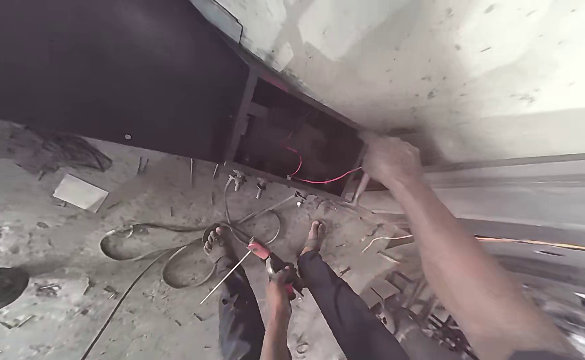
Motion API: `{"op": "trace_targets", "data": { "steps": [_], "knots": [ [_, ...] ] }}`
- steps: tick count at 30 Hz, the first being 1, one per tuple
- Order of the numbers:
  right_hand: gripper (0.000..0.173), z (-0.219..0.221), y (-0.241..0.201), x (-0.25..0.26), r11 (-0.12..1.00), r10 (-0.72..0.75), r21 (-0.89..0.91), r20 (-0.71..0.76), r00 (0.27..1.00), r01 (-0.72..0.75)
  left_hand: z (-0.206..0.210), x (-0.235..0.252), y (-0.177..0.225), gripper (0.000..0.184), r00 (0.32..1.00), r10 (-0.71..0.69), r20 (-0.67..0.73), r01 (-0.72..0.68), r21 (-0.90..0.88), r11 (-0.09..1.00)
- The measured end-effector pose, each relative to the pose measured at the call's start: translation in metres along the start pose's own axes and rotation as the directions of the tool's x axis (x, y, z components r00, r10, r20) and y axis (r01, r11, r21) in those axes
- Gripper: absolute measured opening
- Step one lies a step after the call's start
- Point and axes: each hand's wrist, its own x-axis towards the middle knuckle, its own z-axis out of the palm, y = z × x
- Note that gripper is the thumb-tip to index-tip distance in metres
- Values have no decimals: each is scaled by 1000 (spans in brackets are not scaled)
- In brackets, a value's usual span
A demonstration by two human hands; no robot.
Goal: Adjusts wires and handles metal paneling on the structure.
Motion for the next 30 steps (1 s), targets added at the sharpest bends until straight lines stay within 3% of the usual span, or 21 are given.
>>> {"op": "trace_targets", "data": {
  "steps": [4,10,16,21,24,30],
  "knots": [
    [28,3,42,-20,993,0,119,-78,997,9,2,1,1,26,999,24,31,-23,-2,1000],
    [27,0,16,-13,929,-210,253,-241,948,270,2,2,1,24,999,27,20,-27,-19,999],
    [32,2,-55,61,889,-414,75,-297,861,453,2,1,1,25,1000,20,13,-19,-13,1000],
    [26,9,-85,98,788,-603,-114,-339,722,605,-2,1,3,24,1000,27,6,-27,-5,1000],
    [22,5,-78,94,811,-583,-115,-242,776,573,-2,2,3,23,1000,23,19,-22,-17,1000],
    [24,7,-30,84,803,-548,85,-284,787,590,4,3,2,22,999,38,18,-38,-34,999]
  ]
}}
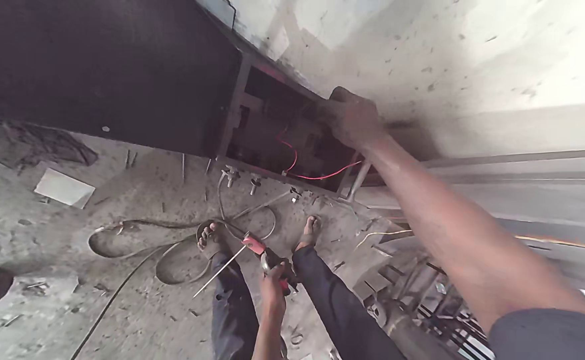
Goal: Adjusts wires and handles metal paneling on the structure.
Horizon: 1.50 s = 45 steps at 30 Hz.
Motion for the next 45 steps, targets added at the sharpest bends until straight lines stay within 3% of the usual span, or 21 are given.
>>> {"op": "trace_targets", "data": {
  "steps": [3,6,7,9,17,20,23,26,32,41,45],
  "knots": [
    [22,-2,9,-8,996,-45,80,-57,997,50,0,-1,0,29,1000,8,11,-8,1,1000],
    [25,-7,9,-23,924,-97,317,-350,932,215,1,1,-1,33,1000,12,5,-12,4,1000],
    [25,-12,6,-30,880,-59,399,-444,894,256,1,2,-2,33,1000,17,10,-17,4,1000],
    [23,-23,1,-49,847,77,494,-484,872,199,2,2,-3,32,999,31,14,-31,-1,1000],
    [37,-15,-16,-146,849,318,520,-358,878,-96,8,1,1,24,999,-7,-44,9,51,999],
    [28,11,-27,-179,671,589,582,-43,807,-459,12,1,1,20,999,-7,-51,11,67,998],
    [33,41,-38,-178,569,669,449,235,705,-689,14,0,-1,18,999,-10,-44,12,60,998],
    [45,64,-53,-134,645,621,380,246,744,-664,12,1,-2,19,999,-5,-40,8,70,998],
    [41,72,-57,-41,684,588,379,219,779,-623,13,1,-6,18,998,26,-51,-21,103,994],
    [37,65,-52,-53,702,549,369,266,792,-610,9,0,-5,24,999,34,-12,-33,74,997],
    [29,56,-61,-90,675,600,412,177,780,-613,6,0,-2,24,999,38,0,-38,58,998]
  ]
}}
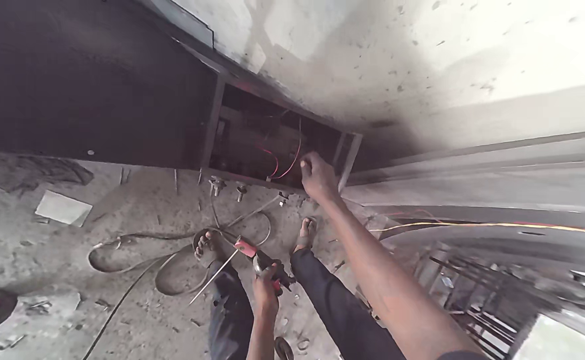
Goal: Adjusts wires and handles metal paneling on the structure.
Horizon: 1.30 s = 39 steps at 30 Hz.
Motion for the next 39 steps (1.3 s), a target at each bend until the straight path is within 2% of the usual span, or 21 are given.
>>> {"op": "trace_targets", "data": {
  "steps": [3,5,9,14,17,19,21,24,28,32,35,37,39],
  "knots": [
    [28,-6,21,-43,999,1,51,-39,999,1,-2,-1,1,22,1000,21,17,-21,-6,1000],
    [30,-7,31,-74,996,25,81,45,999,-29,-3,0,2,22,998,45,32,-45,-21,999],
    [36,12,56,-140,996,-52,85,246,968,32,-8,4,2,24,995,85,56,-85,-8,996],
    [35,21,93,-232,985,-159,13,467,870,173,-24,-9,-9,32,983,161,85,-161,-9,987],
    [34,-7,123,-286,985,-124,-28,567,815,169,-35,-38,-7,39,966,217,141,-218,-10,976],
    [33,-43,136,-314,995,-42,-42,626,778,88,-46,-64,-1,48,948,245,203,-244,-28,969],
    [34,-74,155,-333,994,45,-108,647,761,34,-54,-94,7,49,942,268,205,-267,-33,963],
    [35,-114,185,-352,982,127,-189,613,780,-11,-65,-141,23,46,931,309,193,-309,-32,951],
    [34,-169,202,-371,984,163,-155,541,825,-93,-71,-206,48,36,916,371,154,-374,-10,927],
    [35,-194,199,-380,979,142,-199,522,841,-42,-75,-250,64,30,895,414,166,-411,-52,910],
    [43,-208,171,-386,998,29,-64,518,855,5,-61,-291,67,23,886,377,270,-387,-18,922],
    [52,-202,145,-386,988,-114,144,489,865,49,-50,-319,61,28,882,306,358,-350,65,935],
    [55,-179,120,-385,912,-265,404,444,856,72,-33,-338,53,36,874,229,428,-303,112,946]
  ]
}}
